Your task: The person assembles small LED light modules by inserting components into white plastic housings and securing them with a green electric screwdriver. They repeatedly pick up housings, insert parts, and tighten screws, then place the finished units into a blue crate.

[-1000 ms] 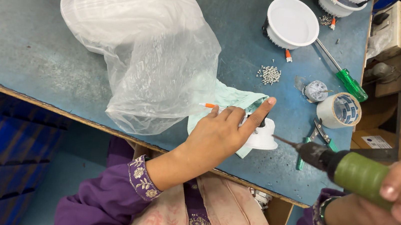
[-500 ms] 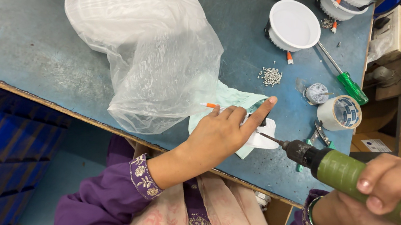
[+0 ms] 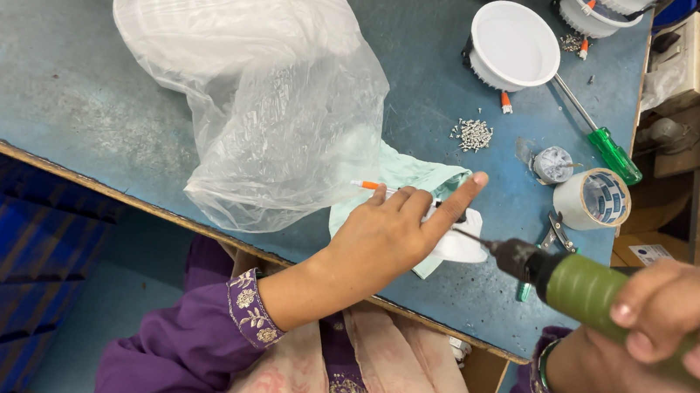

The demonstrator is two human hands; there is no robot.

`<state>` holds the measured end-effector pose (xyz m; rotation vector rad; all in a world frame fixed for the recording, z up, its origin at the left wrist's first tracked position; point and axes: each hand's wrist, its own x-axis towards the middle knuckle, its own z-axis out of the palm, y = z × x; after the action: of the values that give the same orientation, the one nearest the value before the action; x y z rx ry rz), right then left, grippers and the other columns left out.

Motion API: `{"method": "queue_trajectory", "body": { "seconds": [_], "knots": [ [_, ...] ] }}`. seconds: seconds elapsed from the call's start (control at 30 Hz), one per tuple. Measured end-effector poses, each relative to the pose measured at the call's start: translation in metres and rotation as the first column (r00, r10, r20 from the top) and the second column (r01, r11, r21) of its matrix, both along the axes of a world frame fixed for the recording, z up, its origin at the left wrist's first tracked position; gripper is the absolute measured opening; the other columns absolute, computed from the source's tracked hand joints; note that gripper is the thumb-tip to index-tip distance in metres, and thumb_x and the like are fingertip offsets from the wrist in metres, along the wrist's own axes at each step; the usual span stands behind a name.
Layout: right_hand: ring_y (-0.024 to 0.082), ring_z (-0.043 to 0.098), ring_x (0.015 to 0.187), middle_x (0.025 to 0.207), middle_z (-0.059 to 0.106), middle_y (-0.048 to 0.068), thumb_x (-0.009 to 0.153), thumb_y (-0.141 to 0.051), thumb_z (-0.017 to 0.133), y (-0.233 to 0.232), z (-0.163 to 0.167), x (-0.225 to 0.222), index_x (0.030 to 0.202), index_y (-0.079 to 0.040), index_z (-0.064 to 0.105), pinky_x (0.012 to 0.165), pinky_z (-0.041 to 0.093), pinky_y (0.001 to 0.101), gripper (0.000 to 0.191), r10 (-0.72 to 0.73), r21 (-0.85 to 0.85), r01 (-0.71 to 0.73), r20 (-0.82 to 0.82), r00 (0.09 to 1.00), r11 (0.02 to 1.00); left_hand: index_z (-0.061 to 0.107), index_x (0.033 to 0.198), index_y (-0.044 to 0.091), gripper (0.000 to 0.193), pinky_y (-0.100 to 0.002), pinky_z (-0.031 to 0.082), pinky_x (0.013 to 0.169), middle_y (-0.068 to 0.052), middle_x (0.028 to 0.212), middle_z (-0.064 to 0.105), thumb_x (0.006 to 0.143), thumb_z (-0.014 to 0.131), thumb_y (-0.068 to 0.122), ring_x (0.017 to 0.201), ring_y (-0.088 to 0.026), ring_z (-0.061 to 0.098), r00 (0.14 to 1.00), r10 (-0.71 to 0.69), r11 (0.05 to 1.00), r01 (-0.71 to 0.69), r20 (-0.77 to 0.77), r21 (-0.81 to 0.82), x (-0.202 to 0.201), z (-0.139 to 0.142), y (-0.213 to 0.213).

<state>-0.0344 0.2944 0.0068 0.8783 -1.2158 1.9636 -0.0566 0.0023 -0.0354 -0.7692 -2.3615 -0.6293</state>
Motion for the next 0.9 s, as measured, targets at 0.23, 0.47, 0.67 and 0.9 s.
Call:
{"method": "queue_trajectory", "body": {
  "seconds": [0.23, 0.47, 0.67, 0.9],
  "knots": [
    [0.011, 0.048, 0.056, 0.071, 0.046, -0.002, 0.075, -0.082, 0.062, -0.023, 0.003, 0.002, 0.078, -0.014, 0.039, 0.059, 0.046, 0.0324, 0.072, 0.023, -0.022, -0.021, 0.067, 0.997, 1.0, 0.026, 0.165, 0.011, 0.083, -0.046, 0.059, 0.084, -0.008, 0.091, 0.059, 0.091, 0.063, 0.006, 0.088, -0.025, 0.067, 1.0, 0.005, 1.0, -0.005, 0.001, -0.003, 0.0, -0.002, 0.001],
    [0.01, 0.05, 0.049, 0.071, 0.045, -0.004, 0.075, -0.08, 0.065, -0.028, 0.027, -0.022, 0.09, -0.015, 0.045, 0.05, 0.046, 0.0314, 0.07, -0.002, 0.154, -0.012, 0.09, 0.996, 0.988, 0.027, 0.164, 0.009, 0.081, -0.047, 0.059, 0.083, -0.007, 0.089, 0.058, 0.092, 0.064, 0.009, 0.086, -0.024, 0.066, 0.999, 0.01, 0.999, -0.011, -0.041, -0.036, 0.002, -0.001, 0.004],
    [0.014, 0.053, 0.053, 0.075, 0.05, -0.003, 0.08, -0.077, 0.063, -0.044, 0.047, -0.041, 0.128, -0.012, 0.05, 0.051, 0.049, 0.0354, 0.082, 0.186, 0.288, -0.197, 0.063, 0.98, 0.937, 0.028, 0.164, 0.011, 0.084, -0.042, 0.059, 0.075, -0.007, 0.085, 0.056, 0.089, 0.064, 0.006, 0.079, -0.023, 0.065, 1.0, -0.002, 0.998, 0.003, 0.023, -0.062, -0.003, 0.004, 0.003],
    [0.014, 0.054, 0.052, 0.074, 0.05, -0.001, 0.081, -0.074, 0.063, -0.041, 0.048, -0.051, 0.117, -0.011, 0.052, 0.052, 0.05, 0.0343, 0.074, 0.227, 0.251, -0.243, 0.09, 0.97, 0.937, 0.025, 0.166, 0.011, 0.087, -0.035, 0.056, 0.066, -0.007, 0.087, 0.055, 0.089, 0.064, 0.003, 0.079, -0.022, 0.064, 1.0, 0.001, 0.997, -0.003, -0.018, -0.078, -0.005, -0.005, 0.002]
  ]
}}
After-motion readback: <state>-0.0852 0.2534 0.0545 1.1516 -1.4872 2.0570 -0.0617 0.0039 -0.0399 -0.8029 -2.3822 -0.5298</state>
